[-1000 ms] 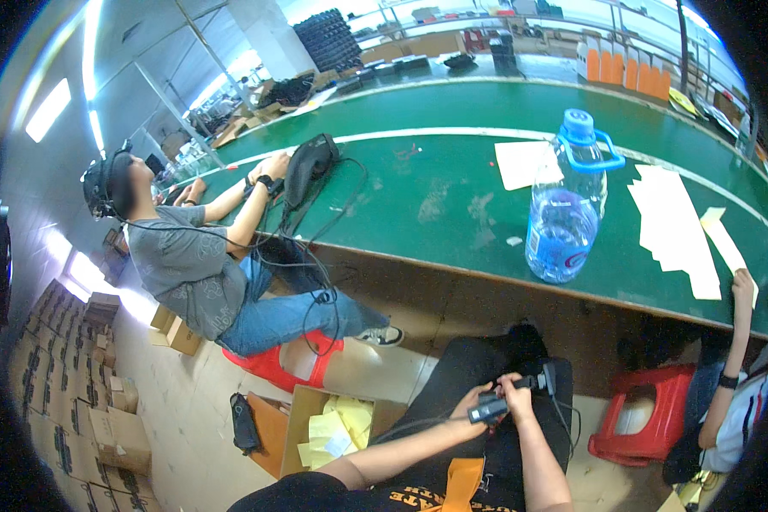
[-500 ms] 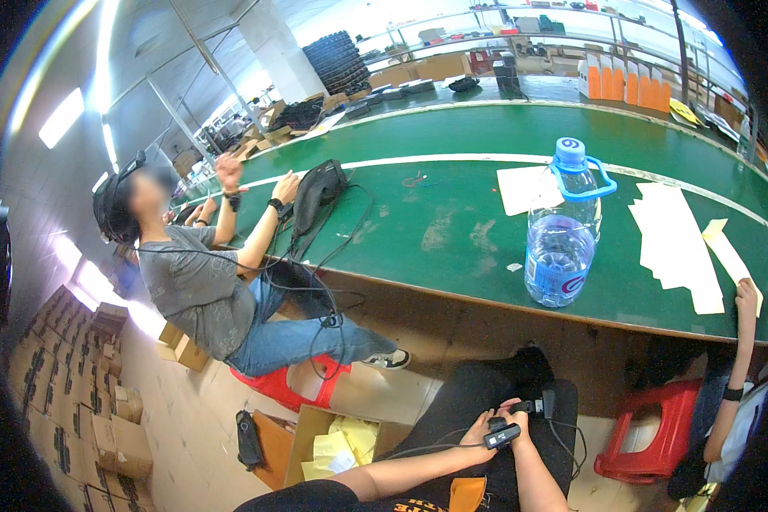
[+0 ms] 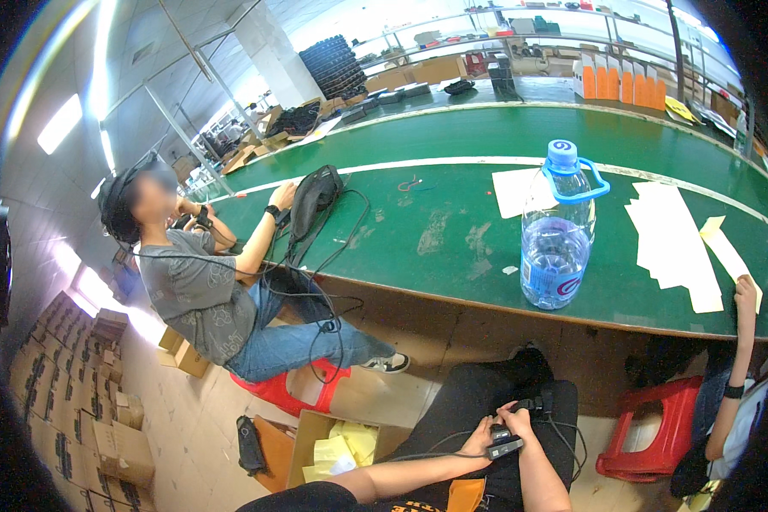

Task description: Assembling and checking the straps of electronic headsets at a factory workbench.

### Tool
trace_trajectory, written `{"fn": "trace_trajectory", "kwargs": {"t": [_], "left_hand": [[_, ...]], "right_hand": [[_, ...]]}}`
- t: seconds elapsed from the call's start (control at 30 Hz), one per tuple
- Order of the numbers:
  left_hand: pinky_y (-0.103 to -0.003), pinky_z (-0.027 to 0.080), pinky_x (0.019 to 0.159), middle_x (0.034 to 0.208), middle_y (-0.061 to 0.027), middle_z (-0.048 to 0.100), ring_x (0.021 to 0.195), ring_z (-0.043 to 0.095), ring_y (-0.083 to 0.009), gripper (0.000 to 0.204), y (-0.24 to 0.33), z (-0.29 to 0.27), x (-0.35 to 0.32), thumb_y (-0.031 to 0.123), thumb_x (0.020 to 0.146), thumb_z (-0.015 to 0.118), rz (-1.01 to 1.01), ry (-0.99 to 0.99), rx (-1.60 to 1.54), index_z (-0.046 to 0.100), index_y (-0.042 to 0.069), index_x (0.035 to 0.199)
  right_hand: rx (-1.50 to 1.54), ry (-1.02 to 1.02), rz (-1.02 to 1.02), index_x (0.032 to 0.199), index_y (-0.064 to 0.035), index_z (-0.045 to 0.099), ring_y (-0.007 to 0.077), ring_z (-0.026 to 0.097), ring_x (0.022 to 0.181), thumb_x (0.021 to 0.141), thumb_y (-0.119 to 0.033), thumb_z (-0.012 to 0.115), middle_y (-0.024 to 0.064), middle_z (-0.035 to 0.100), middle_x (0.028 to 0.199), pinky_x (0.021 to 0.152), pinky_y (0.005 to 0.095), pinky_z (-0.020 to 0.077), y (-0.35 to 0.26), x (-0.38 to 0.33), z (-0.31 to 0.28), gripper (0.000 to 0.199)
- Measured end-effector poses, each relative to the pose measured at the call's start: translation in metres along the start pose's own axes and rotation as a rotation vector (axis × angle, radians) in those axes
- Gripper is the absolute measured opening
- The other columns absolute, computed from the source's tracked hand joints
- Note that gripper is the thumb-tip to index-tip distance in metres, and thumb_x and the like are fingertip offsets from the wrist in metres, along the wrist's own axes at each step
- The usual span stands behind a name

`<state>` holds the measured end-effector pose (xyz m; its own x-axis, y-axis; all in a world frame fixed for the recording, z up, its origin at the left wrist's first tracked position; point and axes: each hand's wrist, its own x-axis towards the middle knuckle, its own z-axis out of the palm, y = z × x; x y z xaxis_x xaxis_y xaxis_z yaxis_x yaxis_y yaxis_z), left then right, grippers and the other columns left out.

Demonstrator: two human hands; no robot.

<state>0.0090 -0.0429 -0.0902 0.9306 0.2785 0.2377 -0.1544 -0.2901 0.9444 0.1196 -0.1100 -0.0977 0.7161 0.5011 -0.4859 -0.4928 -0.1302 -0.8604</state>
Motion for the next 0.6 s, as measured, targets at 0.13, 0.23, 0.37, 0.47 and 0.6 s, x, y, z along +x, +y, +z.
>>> {"fn": "trace_trajectory", "kwargs": {"t": [0.13, 0.23, 0.37, 0.47, 0.6], "left_hand": [[-0.043, 0.032, 0.104, 0.124, -0.0175, 0.048, 0.119, 0.044, -0.0311, 0.042, 0.022, -0.014, 0.007, 0.026, 0.088, 0.042, 0.022, -0.454, 0.746, 0.045, 0.005, 0.124], [-0.046, 0.030, 0.105, 0.127, -0.0216, 0.046, 0.121, 0.042, -0.0362, 0.047, 0.038, -0.017, 0.012, 0.022, 0.084, 0.047, -0.350, -0.466, 0.307, 0.046, 0.002, 0.126], [-0.045, 0.030, 0.105, 0.127, -0.0184, 0.048, 0.122, 0.041, -0.0342, 0.043, 0.040, -0.008, 0.014, 0.025, 0.087, 0.042, -0.876, 0.061, -1.132, 0.047, 0.006, 0.125], [-0.040, 0.030, 0.107, 0.129, -0.0133, 0.048, 0.123, 0.043, -0.0284, 0.050, 0.038, -0.003, 0.014, 0.039, 0.092, 0.030, -0.974, 0.149, -1.270, 0.041, 0.010, 0.131], [-0.034, 0.030, 0.109, 0.132, -0.0074, 0.048, 0.125, 0.044, -0.0215, 0.061, 0.045, -0.001, 0.014, 0.056, 0.096, 0.018, -1.089, 0.185, -1.289, 0.034, 0.015, 0.138]], "right_hand": [[0.005, 0.050, -0.035, 0.081, 0.0001, 0.059, 0.0143, 0.056, 0.053, 0.076, 0.001, 0.065, 0.0065, 0.059, 0.063, 0.048, 0.0272, 0.0440, 0.002, -0.001, 0.003, 0.007], [-0.050, 0.067, -0.068, 0.079, 0.0005, 0.059, 0.0147, 0.056, 0.055, 0.076, 0.001, 0.065, 0.0058, 0.058, 0.064, 0.051, 0.0288, 0.0453, 0.003, -0.001, 0.003, 0.007], [-0.151, 0.032, -0.013, 0.077, 0.0015, 0.060, 0.0147, 0.056, 0.057, 0.075, 0.000, 0.066, 0.0059, 0.059, 0.066, 0.054, 0.0298, 0.0459, 0.001, -0.003, 0.002, 0.007], [-0.167, -0.002, 0.028, 0.078, 0.0011, 0.059, 0.0137, 0.055, 0.051, 0.076, -0.001, 0.067, 0.0063, 0.059, 0.063, 0.048, 0.0271, 0.0435, 0.000, -0.002, 0.000, 0.009], [-0.268, -0.068, 0.004, 0.074, 0.0001, 0.059, 0.0134, 0.054, 0.051, 0.077, -0.007, 0.070, 0.0055, 0.058, 0.061, 0.047, 0.0273, 0.0427, 0.000, 0.003, -0.003, 0.013]]}}
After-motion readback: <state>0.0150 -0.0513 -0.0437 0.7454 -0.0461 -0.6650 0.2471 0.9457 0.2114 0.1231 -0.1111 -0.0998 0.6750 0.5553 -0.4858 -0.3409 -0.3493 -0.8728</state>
